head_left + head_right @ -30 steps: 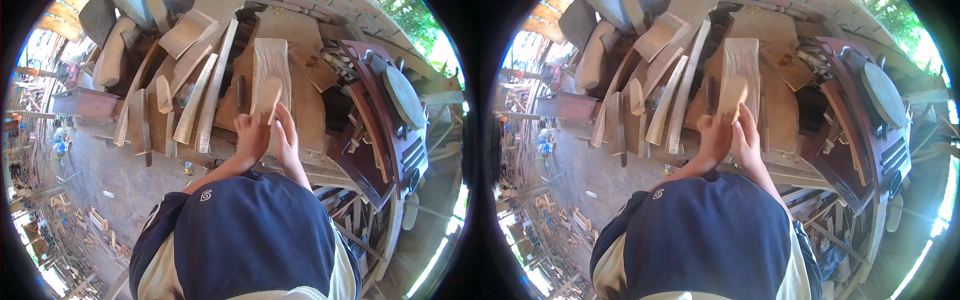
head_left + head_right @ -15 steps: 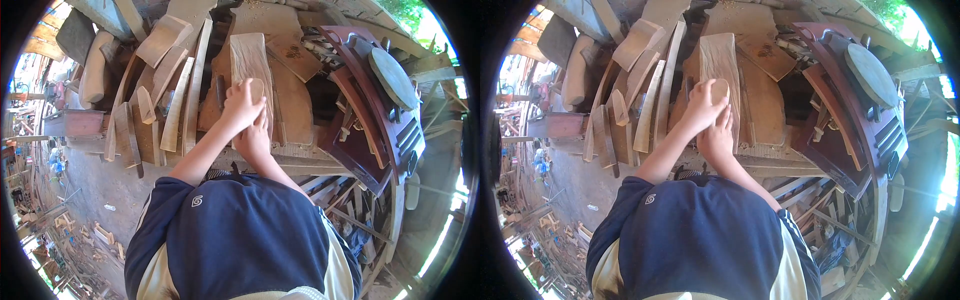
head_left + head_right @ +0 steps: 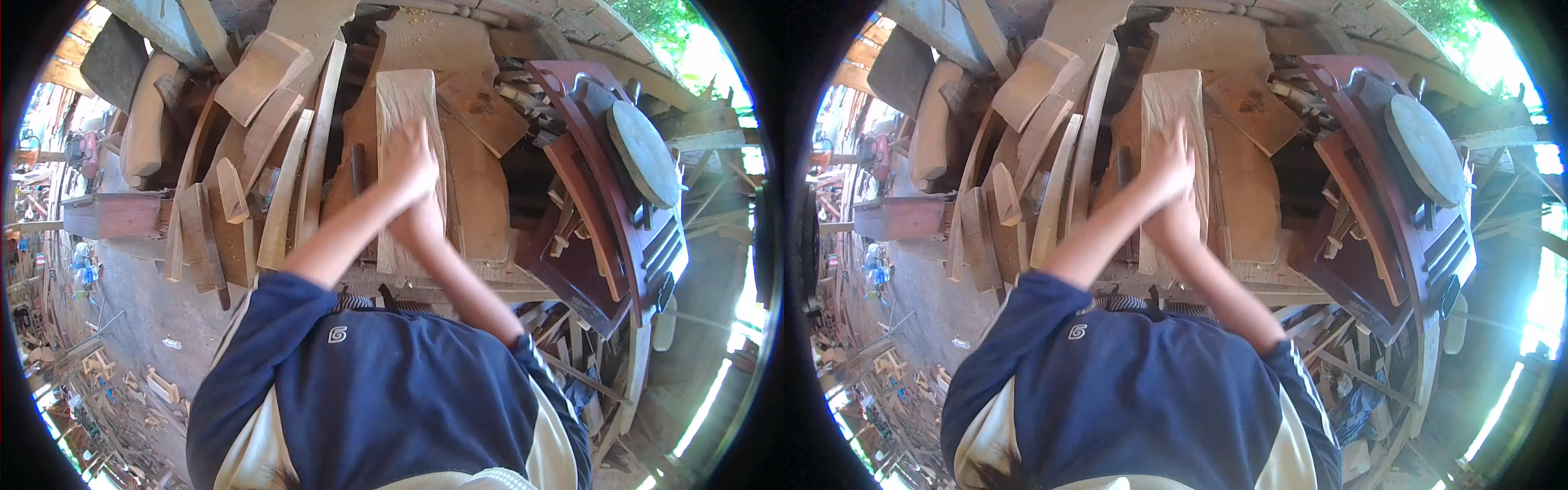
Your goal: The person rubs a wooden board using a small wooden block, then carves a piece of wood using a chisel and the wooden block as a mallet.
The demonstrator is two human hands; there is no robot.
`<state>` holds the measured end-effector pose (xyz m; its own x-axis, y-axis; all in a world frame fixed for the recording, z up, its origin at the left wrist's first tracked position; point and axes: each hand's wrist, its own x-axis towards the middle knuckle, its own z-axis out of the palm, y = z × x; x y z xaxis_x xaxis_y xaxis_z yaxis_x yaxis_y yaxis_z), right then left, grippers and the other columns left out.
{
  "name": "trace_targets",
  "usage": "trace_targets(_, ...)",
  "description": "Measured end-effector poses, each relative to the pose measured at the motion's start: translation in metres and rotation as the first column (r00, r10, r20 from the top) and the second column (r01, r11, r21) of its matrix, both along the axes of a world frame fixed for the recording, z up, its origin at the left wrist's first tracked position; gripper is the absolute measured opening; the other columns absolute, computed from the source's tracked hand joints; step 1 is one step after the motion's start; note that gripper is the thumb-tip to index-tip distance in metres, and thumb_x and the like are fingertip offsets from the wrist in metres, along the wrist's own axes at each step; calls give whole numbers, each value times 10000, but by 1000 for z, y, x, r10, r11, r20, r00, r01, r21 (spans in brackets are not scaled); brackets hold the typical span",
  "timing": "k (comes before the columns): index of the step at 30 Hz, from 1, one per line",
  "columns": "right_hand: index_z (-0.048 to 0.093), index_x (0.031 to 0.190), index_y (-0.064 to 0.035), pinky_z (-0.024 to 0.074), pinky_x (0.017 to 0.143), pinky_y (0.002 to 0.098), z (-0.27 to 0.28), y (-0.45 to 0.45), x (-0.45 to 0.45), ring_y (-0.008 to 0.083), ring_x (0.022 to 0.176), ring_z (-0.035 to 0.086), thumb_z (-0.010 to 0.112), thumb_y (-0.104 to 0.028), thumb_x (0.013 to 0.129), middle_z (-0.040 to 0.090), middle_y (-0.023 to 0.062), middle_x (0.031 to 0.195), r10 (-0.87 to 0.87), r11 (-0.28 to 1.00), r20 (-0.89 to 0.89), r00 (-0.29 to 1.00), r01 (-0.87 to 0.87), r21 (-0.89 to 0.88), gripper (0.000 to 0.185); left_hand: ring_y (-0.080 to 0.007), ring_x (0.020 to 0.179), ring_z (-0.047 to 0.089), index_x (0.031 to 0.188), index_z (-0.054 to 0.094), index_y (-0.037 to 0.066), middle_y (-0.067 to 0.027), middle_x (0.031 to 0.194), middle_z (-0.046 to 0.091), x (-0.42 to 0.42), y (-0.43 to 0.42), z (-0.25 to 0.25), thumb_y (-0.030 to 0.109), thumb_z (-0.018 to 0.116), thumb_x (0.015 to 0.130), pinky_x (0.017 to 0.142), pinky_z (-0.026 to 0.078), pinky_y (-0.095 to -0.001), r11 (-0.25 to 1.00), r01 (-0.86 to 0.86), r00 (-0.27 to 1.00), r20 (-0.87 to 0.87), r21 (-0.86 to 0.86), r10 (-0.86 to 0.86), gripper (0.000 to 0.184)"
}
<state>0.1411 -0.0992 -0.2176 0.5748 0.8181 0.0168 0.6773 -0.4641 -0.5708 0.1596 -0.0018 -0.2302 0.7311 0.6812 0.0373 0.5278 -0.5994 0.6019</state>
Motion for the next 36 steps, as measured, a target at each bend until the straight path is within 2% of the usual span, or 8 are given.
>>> trace_targets(2, 355, 1469, -56, 424, 1046, 469, 12, 48, 46, 405, 1297, 469, 625, -404, 852, 438, 282, 1427, -22, 984, -238, 971, -21, -176, 758, -491, 1189, 511, 1482, 306, 67, -364, 1357, 411, 51, 62, -9, 192, 574, 857, 1029, 425, -503, 996, 76, 997, -32, -42, -77, 691)
trace_targets(7, 371, 1461, -37, 465, 1010, 466, -56, 131, 123, 449, 1239, 516, 588, -411, 878, 371, 325, 1456, 126, 992, 282, 951, -118, -46, 726, -401, 1261, 501, 1506, 277, 172, -224, 1491, 388, 120, 137, -9, 241, 653, 831, 1034, 430, -482, 981, -32, 990, -140, -192, 5, 776)
trace_targets(11, 354, 1448, 14, 490, 973, 471, -10, 93, 88, 502, 1166, 544, 557, -256, 868, 214, 451, 1446, 50, 979, -84, 995, -66, -195, 671, -362, 1370, 399, 1542, 212, 124, -218, 1504, 376, 93, 110, -6, 234, 658, 826, 1126, 349, -432, 986, 13, 977, -206, -167, -48, 851)
trace_targets(13, 345, 1442, 27, 506, 939, 484, -9, 52, 62, 526, 1123, 554, 544, -227, 869, 206, 467, 1428, 87, 985, -95, 992, -99, -140, 657, -441, 1467, 118, 1542, 192, 113, -260, 1569, 186, 57, 78, -27, 277, 683, 805, 1189, 190, -525, 973, 106, 993, -34, -206, -116, 900)
trace_targets(17, 235, 1484, 24, 513, 925, 522, 18, -65, -23, 589, 1177, 474, 578, -254, 893, 154, 479, 1423, 110, 986, -150, 983, -126, -105, 737, -423, 1429, 233, 1513, 264, 62, -229, 1529, 279, -57, -43, 5, 126, 689, 838, 1171, 237, -497, 948, 182, 947, 306, -259, -98, 801)
trace_targets(31, 589, 1230, -1, 524, 901, 461, -24, 93, 92, 425, 1066, 617, 611, -272, 821, 634, 318, 1093, 53, 995, 92, 994, -61, 82, 491, -399, 1305, 448, 1496, 307, 146, -253, 1446, 395, 86, 124, -32, 288, 724, 737, 1070, 404, -466, 944, 113, 990, 121, -309, -79, 877)
trace_targets(32, 523, 1285, 96, 454, 1029, 431, -46, 122, 118, 476, 1234, 500, 614, -259, 803, 293, 445, 1415, 60, 998, 64, 996, -59, -11, 606, -399, 1351, 407, 1520, 269, 153, -272, 1502, 330, 103, 147, -23, 307, 725, 732, 1091, 381, -462, 858, 144, 987, 130, -493, -91, 924)
trace_targets(36, 419, 1376, 100, 442, 1044, 416, -17, 139, 127, 478, 1244, 491, 643, -225, 800, 210, 460, 1444, 33, 989, -82, 996, -44, -139, 698, -368, 1322, 459, 1550, 226, 160, -252, 1497, 381, 123, 157, -18, 246, 660, 841, 1079, 392, -427, 968, 50, 993, -89, -246, -74, 835)
